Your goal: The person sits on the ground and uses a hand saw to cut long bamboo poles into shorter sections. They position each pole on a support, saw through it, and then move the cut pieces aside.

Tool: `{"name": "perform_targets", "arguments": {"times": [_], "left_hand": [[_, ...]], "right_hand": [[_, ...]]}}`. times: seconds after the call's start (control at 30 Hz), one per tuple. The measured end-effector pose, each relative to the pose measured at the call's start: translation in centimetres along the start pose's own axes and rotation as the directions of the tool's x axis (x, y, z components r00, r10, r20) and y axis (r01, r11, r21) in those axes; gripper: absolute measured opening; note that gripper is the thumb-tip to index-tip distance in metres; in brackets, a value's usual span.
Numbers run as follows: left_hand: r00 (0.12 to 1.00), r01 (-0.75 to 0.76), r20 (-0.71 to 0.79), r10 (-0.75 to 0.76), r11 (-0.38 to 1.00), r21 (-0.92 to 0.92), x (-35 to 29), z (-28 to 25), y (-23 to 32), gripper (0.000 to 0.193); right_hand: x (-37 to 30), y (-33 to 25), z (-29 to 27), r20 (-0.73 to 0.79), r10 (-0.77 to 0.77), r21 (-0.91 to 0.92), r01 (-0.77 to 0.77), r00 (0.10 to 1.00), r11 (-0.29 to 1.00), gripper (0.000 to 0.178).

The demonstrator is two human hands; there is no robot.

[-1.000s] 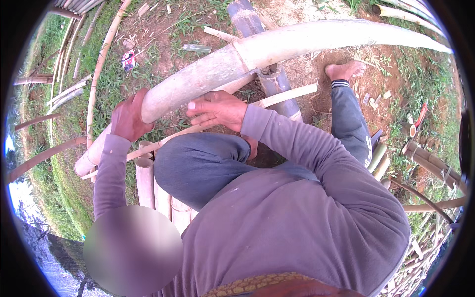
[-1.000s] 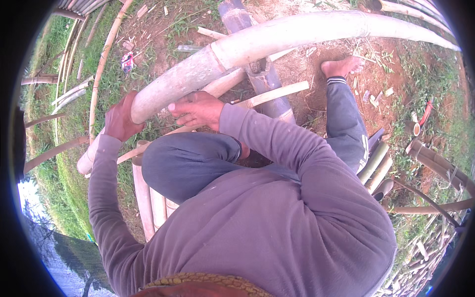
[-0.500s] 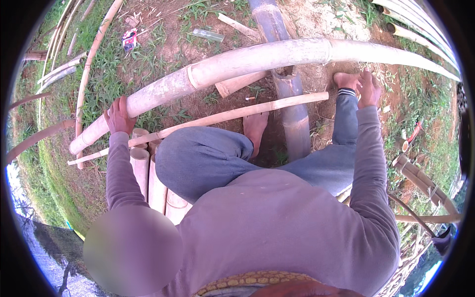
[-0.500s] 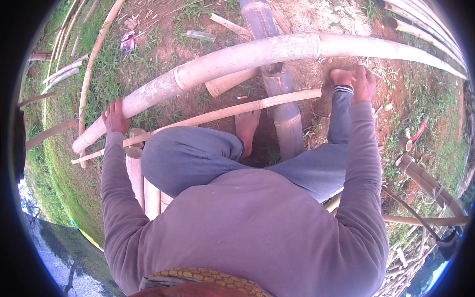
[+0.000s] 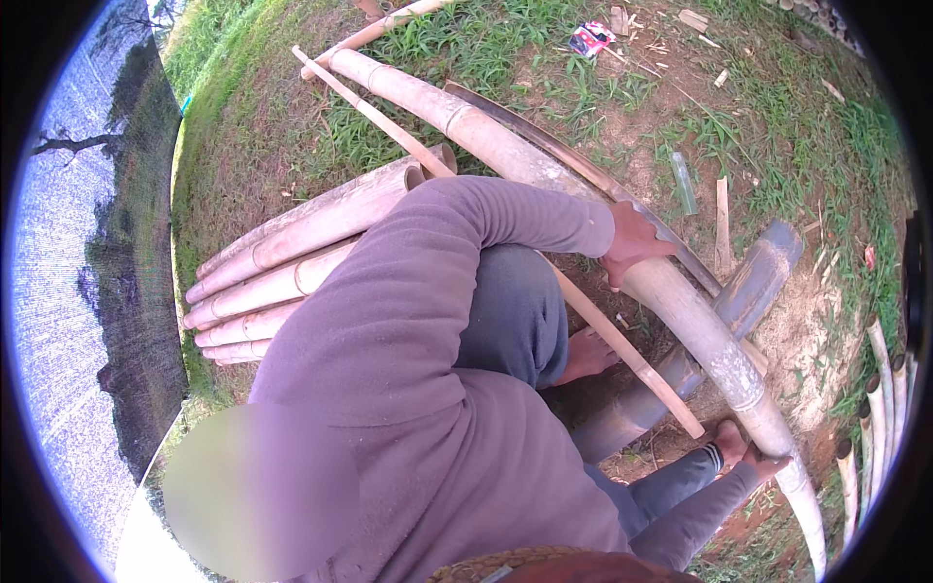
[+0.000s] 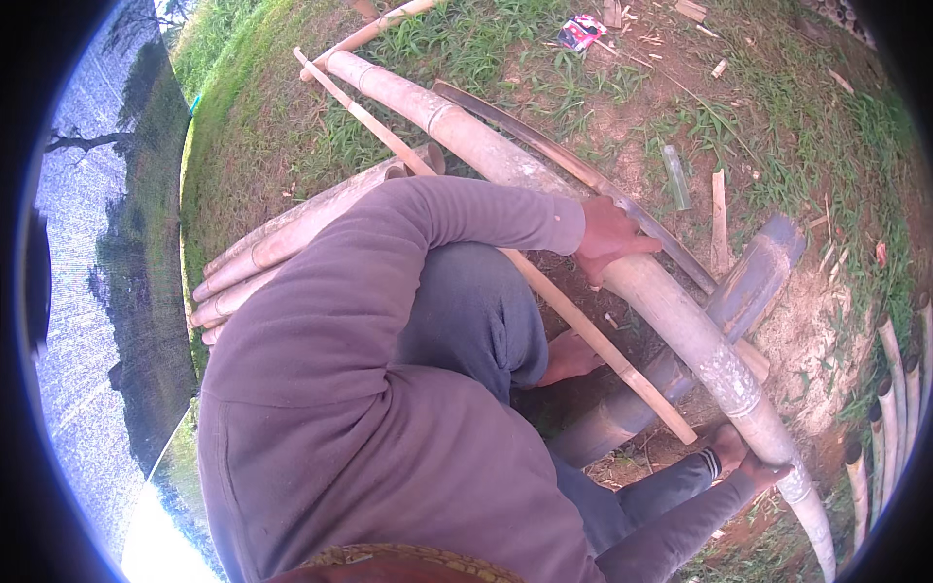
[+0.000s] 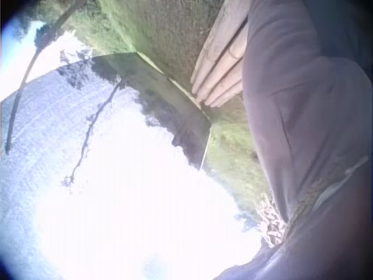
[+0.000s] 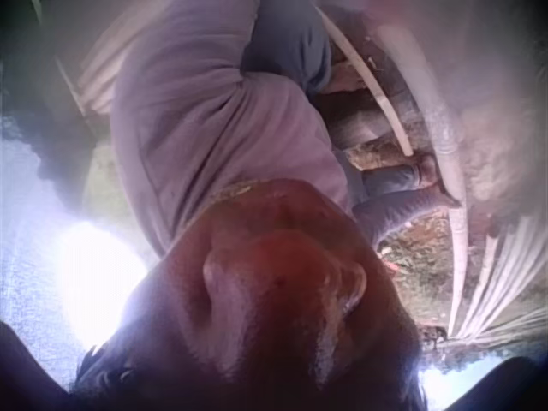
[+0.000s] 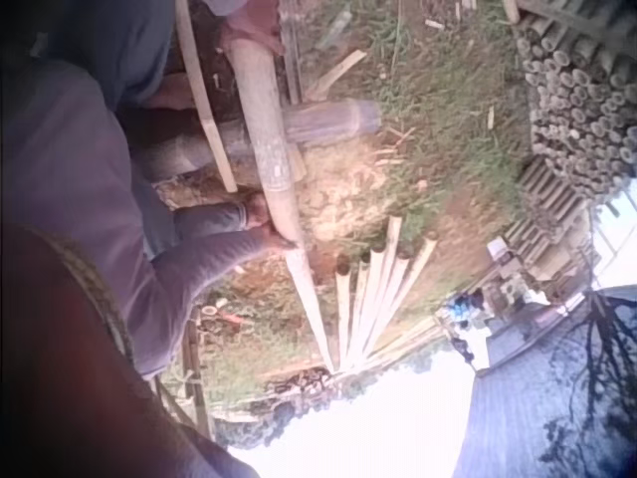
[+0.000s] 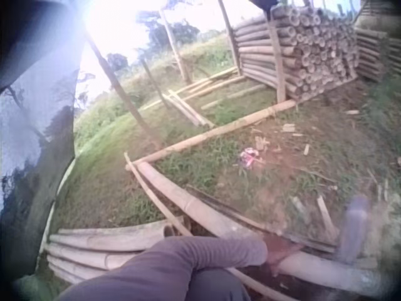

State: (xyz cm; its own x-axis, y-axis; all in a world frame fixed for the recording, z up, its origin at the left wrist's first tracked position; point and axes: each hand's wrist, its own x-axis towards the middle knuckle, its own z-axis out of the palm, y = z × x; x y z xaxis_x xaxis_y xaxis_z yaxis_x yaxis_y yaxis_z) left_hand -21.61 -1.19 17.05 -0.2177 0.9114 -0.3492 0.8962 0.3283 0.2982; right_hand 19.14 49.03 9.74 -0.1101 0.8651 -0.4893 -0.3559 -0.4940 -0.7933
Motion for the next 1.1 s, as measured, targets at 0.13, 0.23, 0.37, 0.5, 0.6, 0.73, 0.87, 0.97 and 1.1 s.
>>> {"name": "perform_targets", "arguments": {"times": [0.13, 0.23, 0.37, 0.5, 0.6, 0.73, 0.87, 0.97, 1.1], "left_hand": [[0.997, -0.03, 0.071, 0.035, 0.998, -0.062, 2.1, 0.5, -0.9, 0.09], [0.997, 0.022, 0.077, -0.016, 0.997, -0.078, -2.2, -2.9, -0.6, 0.082], [0.992, 0.116, 0.051, -0.117, 0.993, 0.016, -9.4, -6.9, -4.1, 0.077], [0.911, 0.392, 0.015, -0.412, 0.878, 0.273, -16.1, -10.5, -9.4, 0.076], [0.788, 0.604, -0.163, -0.593, 0.696, 0.389, -20.5, -8.7, -15.2, 0.078], [0.685, 0.721, -0.061, -0.726, 0.663, 0.199, -21.5, -5.7, -15.1, 0.086], [0.681, 0.673, -0.323, -0.657, 0.736, -0.079, -20.8, -1.2, -12.6, 0.088], [0.762, 0.592, -0.275, -0.587, 0.803, -0.074, -19.6, 1.5, -10.1, 0.088], [0.902, 0.425, 0.062, -0.426, 0.905, 0.034, -17.9, 6.1, -6.8, 0.06]], "right_hand": [[-5.4, -0.6, 5.2, -0.162, -0.217, -0.216, 0.18, 0.963, 0.96, 0.089], [-9.0, -1.5, 7.0, -0.186, -0.158, -0.251, 0.108, 0.97, 0.962, 0.09], [-14.3, -0.6, 8.1, 0.005, -0.028, -0.192, 0.029, 1.0, 0.981, 0.088], [-20.9, 5.2, 13.4, 0.232, 0.108, -0.029, -0.104, 0.967, 0.994, 0.085], [-24.0, 9.9, 16.7, 0.328, 0.387, -0.084, -0.381, 0.862, 0.921, 0.087], [-24.9, 16.2, 18.0, 0.357, 0.58, -0.305, -0.496, 0.732, 0.813, 0.102], [-24.3, 16.0, 18.7, 0.455, 0.566, -0.439, -0.38, 0.688, 0.814, 0.102], [-22.6, 16.8, 18.0, 0.446, 0.534, -0.56, -0.242, 0.718, 0.793, 0.086], [-24.0, 18.0, 12.3, 0.723, 0.361, -0.691, 0.615, 0.589, 0.38, 0.057]]}}
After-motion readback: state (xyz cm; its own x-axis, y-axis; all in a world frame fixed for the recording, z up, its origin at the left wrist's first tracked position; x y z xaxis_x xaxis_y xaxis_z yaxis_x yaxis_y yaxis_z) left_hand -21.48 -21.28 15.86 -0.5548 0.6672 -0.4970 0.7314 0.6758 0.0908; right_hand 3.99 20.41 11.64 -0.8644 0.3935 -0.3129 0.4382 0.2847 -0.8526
